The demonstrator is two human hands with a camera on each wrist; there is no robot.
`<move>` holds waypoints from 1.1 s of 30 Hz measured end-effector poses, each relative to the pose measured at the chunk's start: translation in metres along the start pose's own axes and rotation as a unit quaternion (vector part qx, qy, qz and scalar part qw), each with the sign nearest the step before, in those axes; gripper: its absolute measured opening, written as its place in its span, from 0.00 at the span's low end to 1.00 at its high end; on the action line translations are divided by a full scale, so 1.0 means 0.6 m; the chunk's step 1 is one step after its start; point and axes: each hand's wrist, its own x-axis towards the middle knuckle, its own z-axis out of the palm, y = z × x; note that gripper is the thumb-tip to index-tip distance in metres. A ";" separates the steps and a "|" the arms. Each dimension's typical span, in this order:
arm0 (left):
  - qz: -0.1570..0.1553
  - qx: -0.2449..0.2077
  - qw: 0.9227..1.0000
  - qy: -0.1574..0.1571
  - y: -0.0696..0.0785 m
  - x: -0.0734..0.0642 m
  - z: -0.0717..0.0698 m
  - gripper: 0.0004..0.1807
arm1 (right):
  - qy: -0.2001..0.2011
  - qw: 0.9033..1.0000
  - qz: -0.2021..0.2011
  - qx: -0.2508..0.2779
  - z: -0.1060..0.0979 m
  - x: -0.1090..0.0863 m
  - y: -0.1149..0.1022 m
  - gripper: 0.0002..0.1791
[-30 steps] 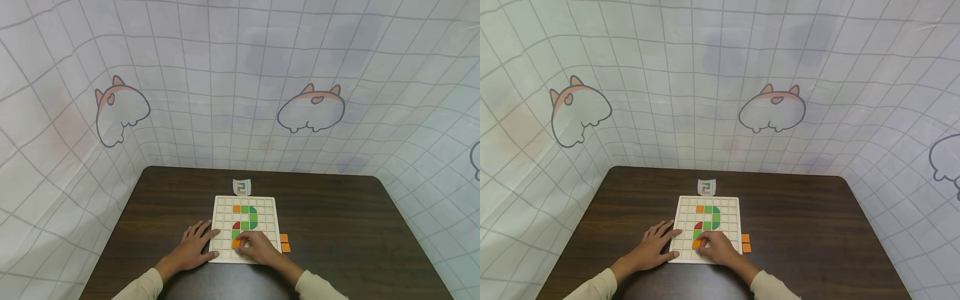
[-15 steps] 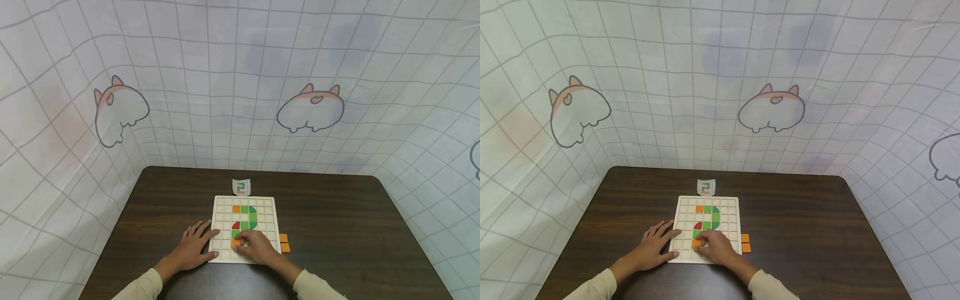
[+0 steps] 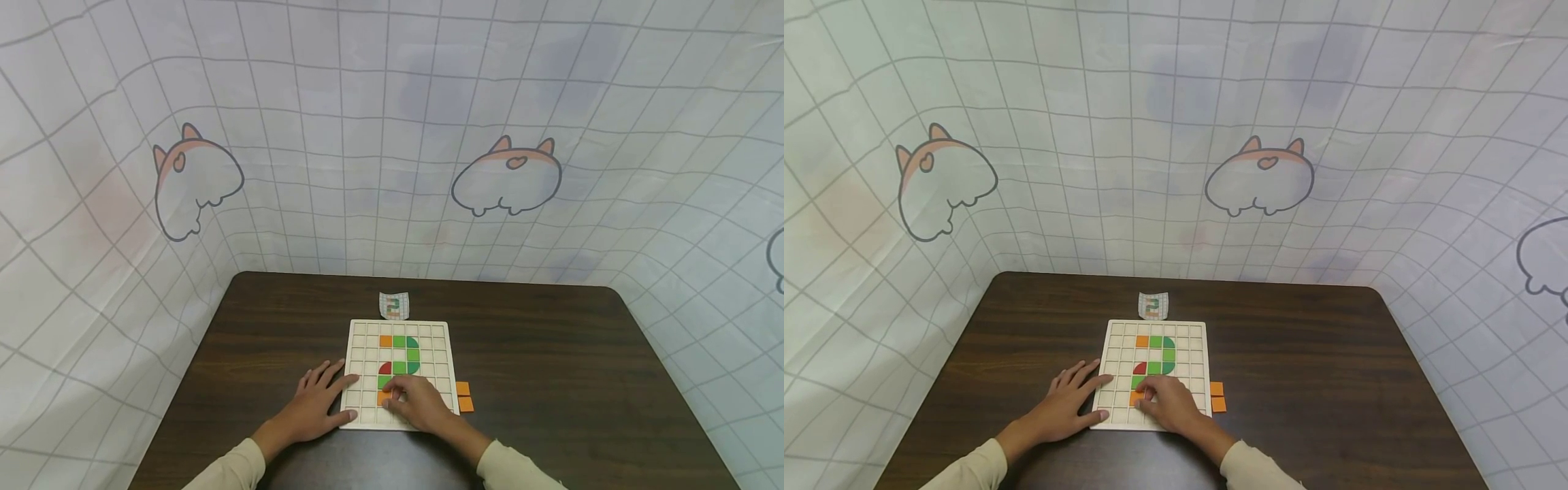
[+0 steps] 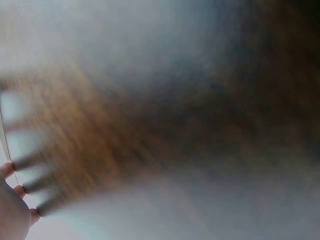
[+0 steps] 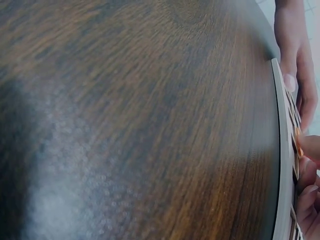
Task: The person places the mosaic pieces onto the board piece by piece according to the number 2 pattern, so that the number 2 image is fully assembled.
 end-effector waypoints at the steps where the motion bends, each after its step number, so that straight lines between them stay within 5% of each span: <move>1: 0.000 0.000 1.000 0.000 0.000 0.000 0.000 0.38 | 0.001 1.000 0.003 0.000 0.000 0.000 0.000 0.07; 33: -0.002 0.002 1.000 -0.002 0.003 0.000 -0.002 0.37 | -0.017 1.000 0.008 0.003 -0.009 -0.005 -0.001 0.08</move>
